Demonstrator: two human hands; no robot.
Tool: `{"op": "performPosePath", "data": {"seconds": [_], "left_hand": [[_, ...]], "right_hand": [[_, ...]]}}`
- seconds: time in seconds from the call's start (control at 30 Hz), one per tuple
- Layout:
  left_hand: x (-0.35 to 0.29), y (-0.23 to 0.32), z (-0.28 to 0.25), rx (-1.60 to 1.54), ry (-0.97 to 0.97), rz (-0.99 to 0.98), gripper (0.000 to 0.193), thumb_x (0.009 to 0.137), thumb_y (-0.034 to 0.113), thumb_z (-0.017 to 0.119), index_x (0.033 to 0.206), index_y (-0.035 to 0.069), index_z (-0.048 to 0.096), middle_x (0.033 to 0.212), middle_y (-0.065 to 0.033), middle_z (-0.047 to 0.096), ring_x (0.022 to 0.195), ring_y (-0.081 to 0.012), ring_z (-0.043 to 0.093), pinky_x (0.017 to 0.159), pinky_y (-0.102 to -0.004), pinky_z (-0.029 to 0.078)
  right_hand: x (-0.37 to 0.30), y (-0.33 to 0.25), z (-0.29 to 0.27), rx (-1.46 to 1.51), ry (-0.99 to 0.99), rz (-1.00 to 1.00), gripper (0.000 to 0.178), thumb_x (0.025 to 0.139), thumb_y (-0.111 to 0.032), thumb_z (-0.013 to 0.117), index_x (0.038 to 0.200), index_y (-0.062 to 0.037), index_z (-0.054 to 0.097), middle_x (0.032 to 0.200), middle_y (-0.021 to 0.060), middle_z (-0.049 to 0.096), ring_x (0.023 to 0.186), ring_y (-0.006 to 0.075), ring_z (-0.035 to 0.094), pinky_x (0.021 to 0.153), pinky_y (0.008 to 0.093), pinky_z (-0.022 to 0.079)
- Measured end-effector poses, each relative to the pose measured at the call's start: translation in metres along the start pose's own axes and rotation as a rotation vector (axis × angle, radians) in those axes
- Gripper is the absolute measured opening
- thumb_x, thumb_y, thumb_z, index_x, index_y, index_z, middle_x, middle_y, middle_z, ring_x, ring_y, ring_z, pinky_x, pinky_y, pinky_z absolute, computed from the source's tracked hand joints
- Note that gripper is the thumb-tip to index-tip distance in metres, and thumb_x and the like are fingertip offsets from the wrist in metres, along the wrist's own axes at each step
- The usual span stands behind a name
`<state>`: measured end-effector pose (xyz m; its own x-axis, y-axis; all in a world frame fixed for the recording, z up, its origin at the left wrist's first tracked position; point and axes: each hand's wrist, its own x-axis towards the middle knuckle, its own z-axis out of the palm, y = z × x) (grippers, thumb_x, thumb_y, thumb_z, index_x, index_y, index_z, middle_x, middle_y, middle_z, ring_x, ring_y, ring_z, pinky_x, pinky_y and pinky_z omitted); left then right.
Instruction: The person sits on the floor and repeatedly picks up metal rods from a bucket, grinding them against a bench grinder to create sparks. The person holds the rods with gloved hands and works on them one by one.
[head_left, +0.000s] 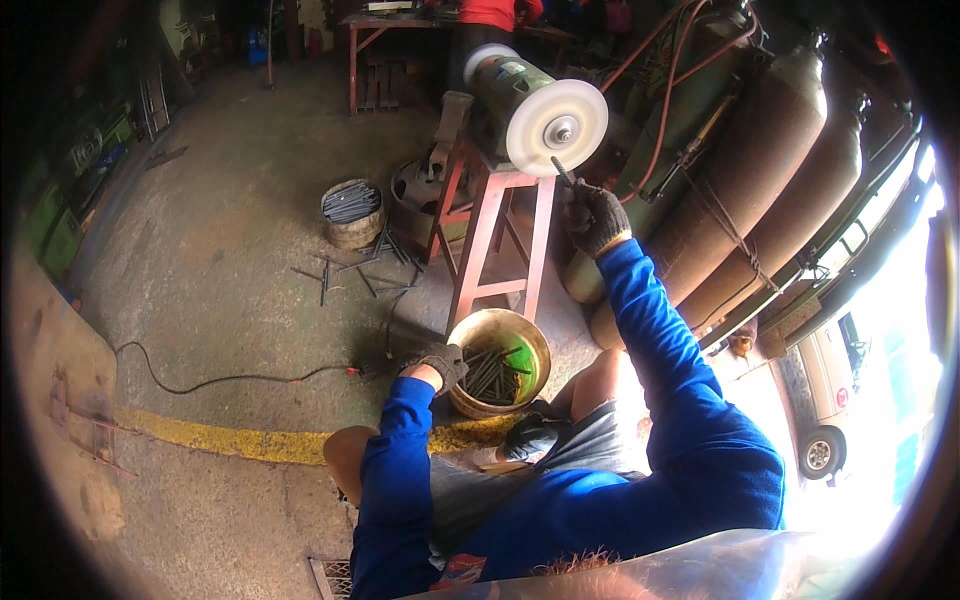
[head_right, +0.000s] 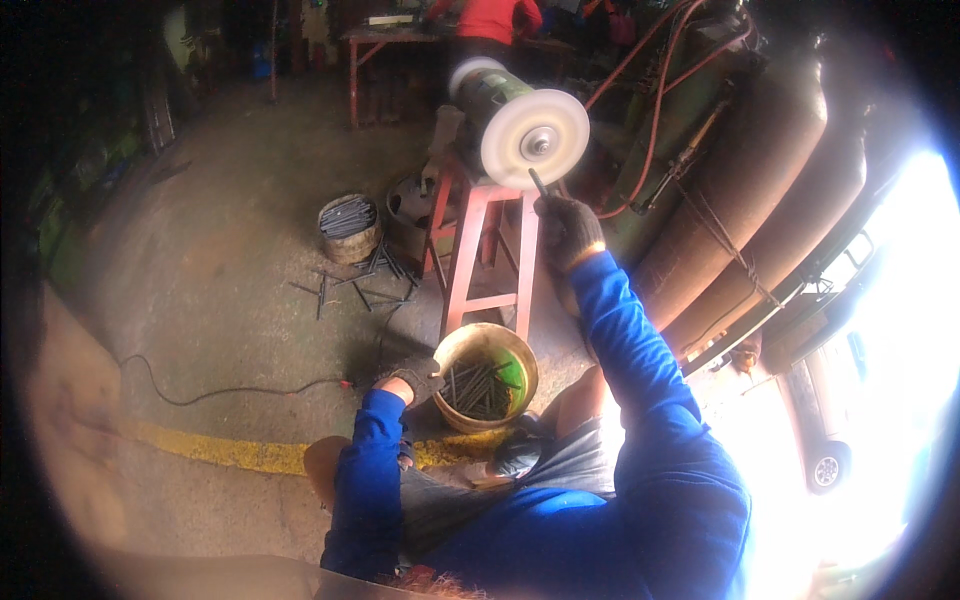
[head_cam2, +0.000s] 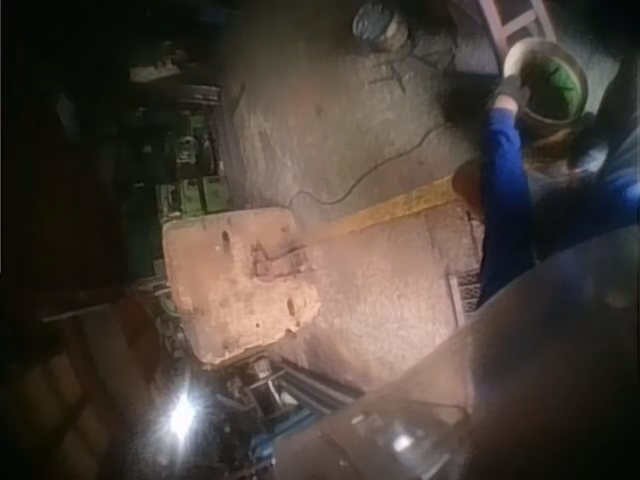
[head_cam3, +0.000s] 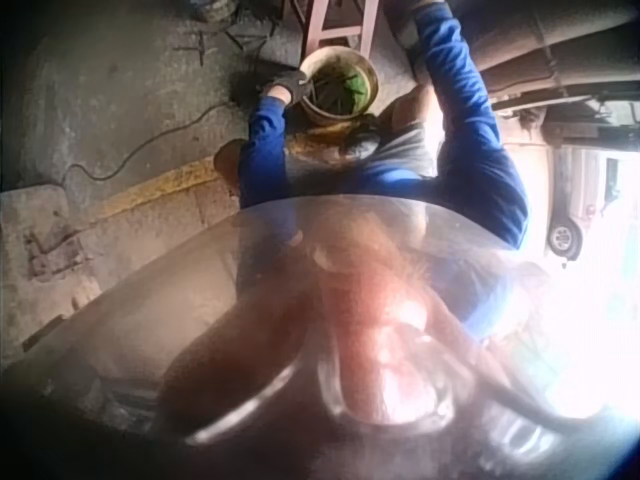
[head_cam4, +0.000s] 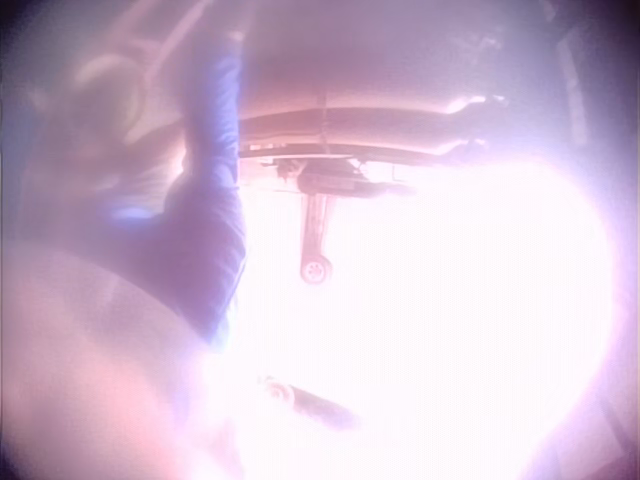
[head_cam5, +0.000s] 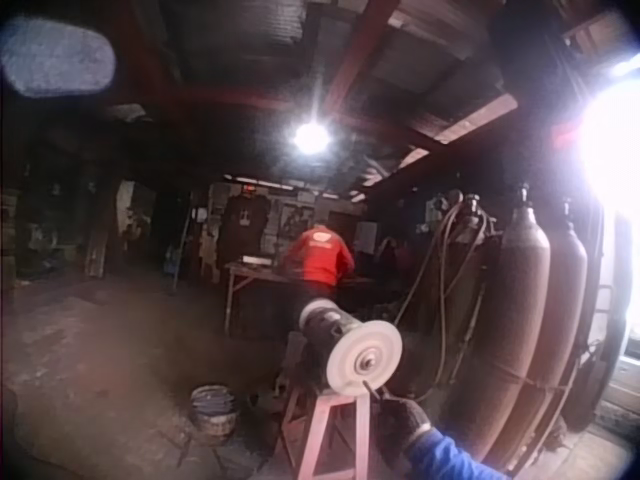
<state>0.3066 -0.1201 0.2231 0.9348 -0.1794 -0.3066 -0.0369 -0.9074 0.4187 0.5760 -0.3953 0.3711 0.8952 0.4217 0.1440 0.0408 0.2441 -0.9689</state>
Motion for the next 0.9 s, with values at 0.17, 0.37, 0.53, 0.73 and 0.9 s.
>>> {"op": "performPosePath", "data": {"seconds": [0.17, 0.37, 0.53, 0.73, 0.9], "left_hand": [[-0.004, 0.002, -0.001, -0.018, 0.03, 0.012, 0.038, 0.088, 0.043, 0.059, 0.112, 0.015, 0.067, 0.116, -0.0154, 0.065, 0.106, -0.0362, 0.063, 0.091, -0.0465, 0.051], [-0.007, -0.001, 0.0, -0.013, 0.062, -0.003, 0.038, 0.086, 0.044, 0.061, 0.11, 0.015, 0.068, 0.113, -0.0149, 0.067, 0.104, -0.036, 0.064, 0.089, -0.0466, 0.052], [-0.004, 0.0, 0.0, -0.001, 0.035, -0.009, 0.037, 0.087, 0.043, 0.061, 0.11, 0.014, 0.067, 0.114, -0.0158, 0.066, 0.105, -0.0358, 0.064, 0.089, -0.0466, 0.051], [-0.006, 0.008, -0.007, -0.015, 0.008, -0.007, 0.037, 0.089, 0.042, 0.06, 0.112, 0.014, 0.066, 0.116, -0.0166, 0.065, 0.107, -0.036, 0.062, 0.09, -0.0464, 0.051], [-0.014, 0.003, -0.007, -0.059, 0.017, -0.03, 0.038, 0.088, 0.041, 0.061, 0.113, 0.013, 0.066, 0.116, -0.0175, 0.065, 0.108, -0.0364, 0.062, 0.091, -0.0461, 0.05]], "right_hand": [[0.002, 0.005, -0.006, -0.164, -0.017, -0.016, 0.016, 0.097, -0.023, 0.054, 0.085, -0.0129, 0.056, 0.056, -0.0046, 0.044, 0.041, 0.0065, 0.039, 0.035, 0.0185, 0.032], [-0.002, 0.006, 0.009, -0.777, 0.095, -0.263, 0.009, 0.083, -0.013, 0.054, 0.085, -0.0101, 0.062, 0.075, 0.0103, 0.057, 0.069, 0.03, 0.055, 0.058, 0.0371, 0.044], [0.015, 0.009, -0.001, -0.466, -0.02, -0.208, 0.012, 0.095, -0.021, 0.055, 0.083, -0.018, 0.058, 0.054, -0.0064, 0.045, 0.039, 0.0063, 0.041, 0.034, 0.0189, 0.034], [0.02, 0.012, -0.018, -0.424, -0.009, -0.178, 0.01, 0.095, -0.014, 0.052, 0.089, -0.0168, 0.061, 0.057, -0.007, 0.046, 0.044, 0.0042, 0.044, 0.039, 0.0173, 0.035], [0.0, 0.005, 0.013, -1.009, -0.003, -0.396, 0.011, 0.084, -0.011, 0.054, 0.088, -0.0108, 0.064, 0.079, 0.0087, 0.06, 0.07, 0.0288, 0.058, 0.061, 0.0375, 0.046]]}}
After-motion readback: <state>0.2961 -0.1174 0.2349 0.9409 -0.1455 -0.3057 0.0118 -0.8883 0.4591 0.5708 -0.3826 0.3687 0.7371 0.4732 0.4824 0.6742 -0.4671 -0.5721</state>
